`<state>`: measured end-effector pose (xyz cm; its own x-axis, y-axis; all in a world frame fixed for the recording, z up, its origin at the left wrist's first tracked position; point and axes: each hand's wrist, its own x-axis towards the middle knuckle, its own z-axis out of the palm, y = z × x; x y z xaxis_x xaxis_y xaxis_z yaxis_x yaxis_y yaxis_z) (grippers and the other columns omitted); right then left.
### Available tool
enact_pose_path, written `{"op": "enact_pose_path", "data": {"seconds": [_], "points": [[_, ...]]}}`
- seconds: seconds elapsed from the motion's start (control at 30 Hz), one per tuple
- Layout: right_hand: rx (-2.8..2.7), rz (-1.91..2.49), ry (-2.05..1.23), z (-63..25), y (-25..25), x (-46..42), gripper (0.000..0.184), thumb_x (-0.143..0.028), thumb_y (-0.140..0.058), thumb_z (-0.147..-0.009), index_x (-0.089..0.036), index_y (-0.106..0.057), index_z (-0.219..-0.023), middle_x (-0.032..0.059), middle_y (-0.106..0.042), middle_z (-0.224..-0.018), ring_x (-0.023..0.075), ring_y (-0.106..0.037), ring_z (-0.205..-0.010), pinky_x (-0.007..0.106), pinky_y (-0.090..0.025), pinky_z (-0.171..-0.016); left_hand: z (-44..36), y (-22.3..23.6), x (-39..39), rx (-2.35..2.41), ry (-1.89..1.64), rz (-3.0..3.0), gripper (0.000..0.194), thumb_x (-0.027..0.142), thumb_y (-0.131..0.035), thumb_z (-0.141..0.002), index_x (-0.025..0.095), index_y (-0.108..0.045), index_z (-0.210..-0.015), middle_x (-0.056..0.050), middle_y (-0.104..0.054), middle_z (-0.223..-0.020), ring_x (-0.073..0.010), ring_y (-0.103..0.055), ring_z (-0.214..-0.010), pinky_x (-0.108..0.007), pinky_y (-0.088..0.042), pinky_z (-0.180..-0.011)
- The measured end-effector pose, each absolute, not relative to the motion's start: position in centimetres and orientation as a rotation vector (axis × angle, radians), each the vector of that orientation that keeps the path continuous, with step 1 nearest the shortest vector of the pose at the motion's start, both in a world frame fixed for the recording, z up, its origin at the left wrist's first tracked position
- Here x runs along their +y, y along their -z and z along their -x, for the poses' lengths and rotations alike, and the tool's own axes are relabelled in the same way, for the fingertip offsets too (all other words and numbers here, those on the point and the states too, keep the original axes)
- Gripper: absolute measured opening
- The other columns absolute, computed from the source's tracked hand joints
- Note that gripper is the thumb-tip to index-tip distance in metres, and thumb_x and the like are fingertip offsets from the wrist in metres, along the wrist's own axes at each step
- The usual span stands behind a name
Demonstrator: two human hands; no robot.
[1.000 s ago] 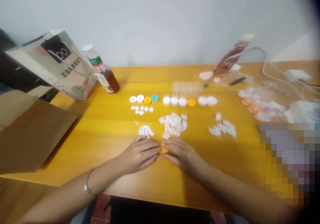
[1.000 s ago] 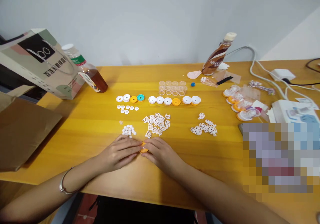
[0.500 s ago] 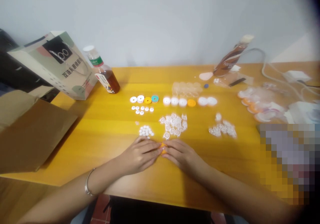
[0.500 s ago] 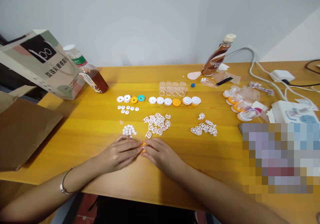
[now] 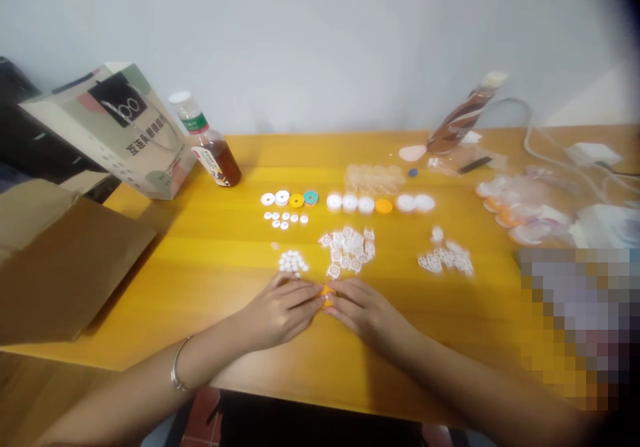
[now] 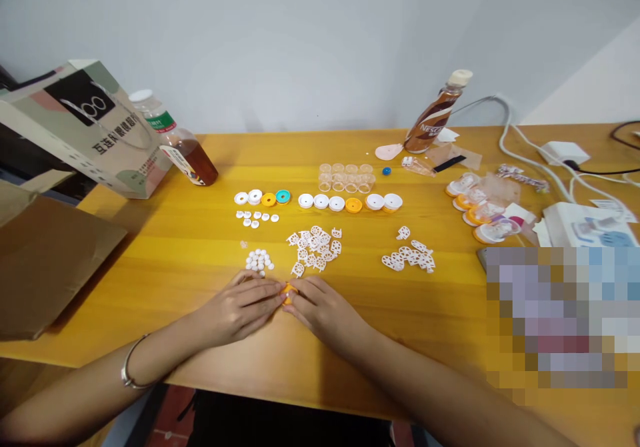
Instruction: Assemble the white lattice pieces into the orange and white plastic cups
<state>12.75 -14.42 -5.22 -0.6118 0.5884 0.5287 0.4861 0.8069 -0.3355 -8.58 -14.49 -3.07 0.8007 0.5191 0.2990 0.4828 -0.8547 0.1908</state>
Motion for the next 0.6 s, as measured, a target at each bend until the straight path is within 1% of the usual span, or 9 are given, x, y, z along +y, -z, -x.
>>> {"op": "enact_pose_path", "data": {"seconds": [0.13,0.23,0.43,0.6], "points": [[-2.468,0.754,-0.128,-12.86,4.85,-14.48,0.015,-0.016,-0.048,-0.085,-0.011,-0.06,-0.091,0.0121,-0.061,-0.092,0.0189,-0.057,-0.09,0.033,-0.051,-0.082,8.45,3.14,-14.6,0.802,-0.51,-2.934,0.03,0.016,-0.046,-0.085,0.014,-0.052,-0.114,-0.008,-0.06,-0.112,-0.0175,-0.053,-0.105,-0.037,-0.036,-0.092],[-2.549,0.723,-0.104,-12.95,4.46,-14.55,0.015,-0.013,-0.046,-0.085,-0.012,-0.059,-0.093,0.0123,-0.06,-0.094,0.0194,-0.056,-0.093,0.036,-0.049,-0.084,8.34,3.18,-14.75,0.794,-0.51,-2.994,0.029,0.016,-0.047,-0.085,0.014,-0.052,-0.113,-0.009,-0.06,-0.111,-0.0187,-0.053,-0.105,-0.038,-0.037,-0.091],[-2.547,0.73,-0.098,-12.86,4.28,-14.61,0.017,-0.013,-0.041,-0.087,-0.014,-0.058,-0.091,0.0118,-0.06,-0.093,0.019,-0.056,-0.092,0.036,-0.051,-0.082,8.24,3.21,-15.2,0.758,-0.462,-3.142,0.028,0.015,-0.047,-0.085,0.011,-0.052,-0.112,-0.013,-0.058,-0.114,-0.0225,-0.051,-0.109,-0.043,-0.037,-0.092],[-2.568,0.751,-0.146,-12.85,4.8,-14.42,0.015,-0.014,-0.043,-0.087,-0.014,-0.058,-0.089,0.0103,-0.06,-0.09,0.0193,-0.056,-0.091,0.035,-0.051,-0.082,8.07,3.3,-15.23,0.79,-0.5,-3.089,0.027,0.016,-0.046,-0.085,0.011,-0.053,-0.111,-0.012,-0.059,-0.113,-0.021,-0.052,-0.108,-0.042,-0.037,-0.093]]}}
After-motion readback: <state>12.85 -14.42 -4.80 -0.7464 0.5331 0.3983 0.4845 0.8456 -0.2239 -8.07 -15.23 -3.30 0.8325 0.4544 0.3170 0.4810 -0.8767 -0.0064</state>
